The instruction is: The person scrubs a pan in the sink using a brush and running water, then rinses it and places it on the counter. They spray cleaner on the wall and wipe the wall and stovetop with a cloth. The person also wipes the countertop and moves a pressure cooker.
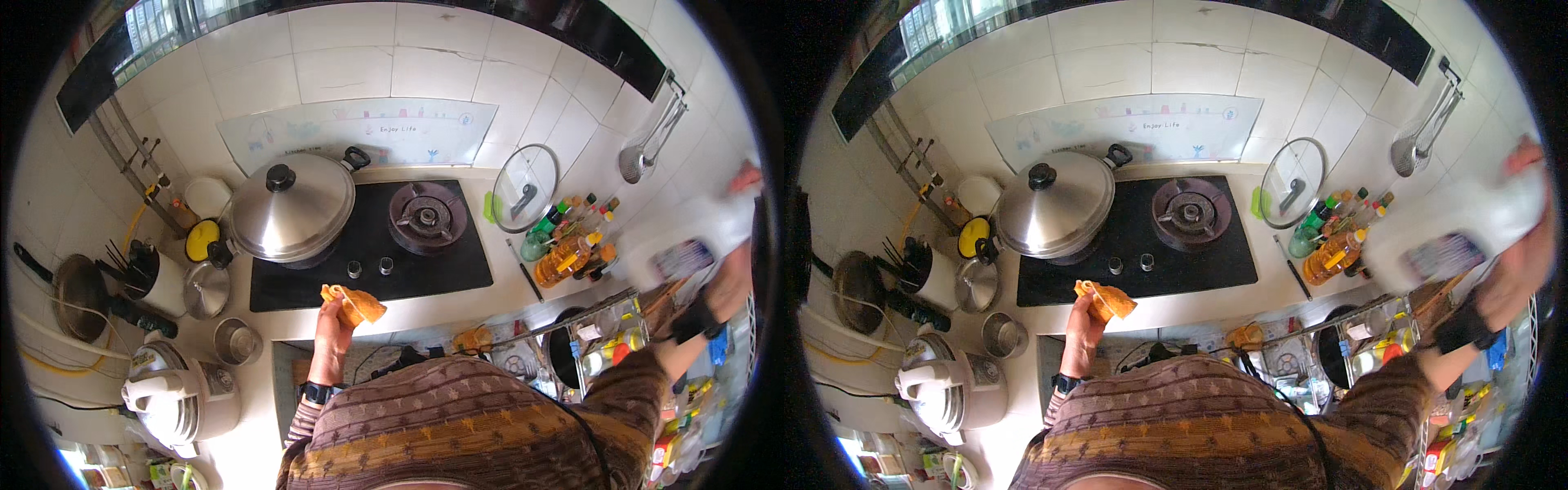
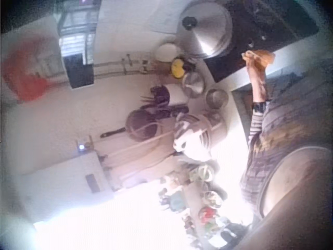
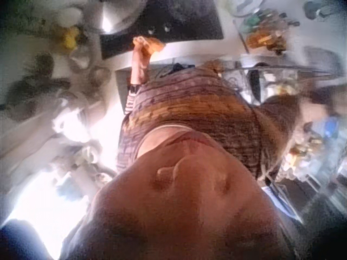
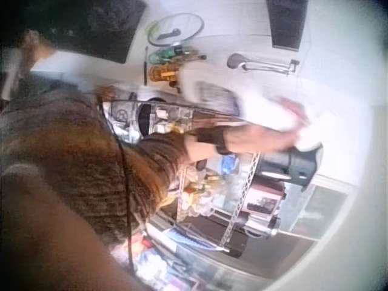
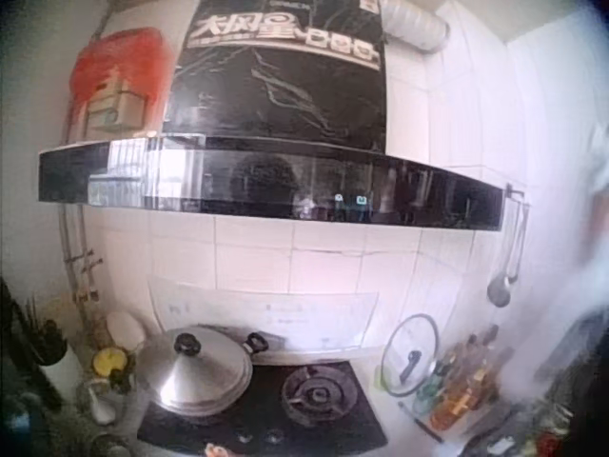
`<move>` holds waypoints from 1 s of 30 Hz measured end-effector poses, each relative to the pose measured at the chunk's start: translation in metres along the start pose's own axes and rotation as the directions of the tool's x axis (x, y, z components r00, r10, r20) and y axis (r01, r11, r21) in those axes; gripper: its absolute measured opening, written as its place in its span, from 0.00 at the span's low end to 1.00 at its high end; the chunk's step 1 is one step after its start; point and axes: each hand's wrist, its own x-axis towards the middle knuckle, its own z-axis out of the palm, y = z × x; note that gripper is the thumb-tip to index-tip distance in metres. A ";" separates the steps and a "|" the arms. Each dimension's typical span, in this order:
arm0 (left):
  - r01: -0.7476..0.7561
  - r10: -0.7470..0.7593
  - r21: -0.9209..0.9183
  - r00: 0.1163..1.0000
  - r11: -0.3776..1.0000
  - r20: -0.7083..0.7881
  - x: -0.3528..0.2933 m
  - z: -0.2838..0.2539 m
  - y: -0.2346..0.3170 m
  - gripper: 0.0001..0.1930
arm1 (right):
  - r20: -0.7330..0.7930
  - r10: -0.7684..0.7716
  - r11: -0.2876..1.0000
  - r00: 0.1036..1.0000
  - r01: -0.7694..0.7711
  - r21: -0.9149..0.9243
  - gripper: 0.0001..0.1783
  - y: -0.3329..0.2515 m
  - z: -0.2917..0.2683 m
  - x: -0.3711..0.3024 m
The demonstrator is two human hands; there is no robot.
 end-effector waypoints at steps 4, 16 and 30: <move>0.046 -0.047 0.050 0.999 0.998 0.021 0.007 0.003 -0.004 0.10 | 0.126 0.429 0.898 0.895 -0.437 0.049 0.14 0.124 0.029 -0.094; -0.022 0.027 0.030 0.982 0.999 -0.185 -0.011 -0.029 0.002 0.11 | 0.198 0.578 0.774 0.791 -0.609 0.174 0.14 0.313 0.158 -0.042; -0.072 0.048 -0.055 0.934 0.996 -0.355 -0.021 -0.066 -0.030 0.12 | -0.188 -0.195 0.966 0.963 0.155 -0.207 0.06 0.440 0.152 0.197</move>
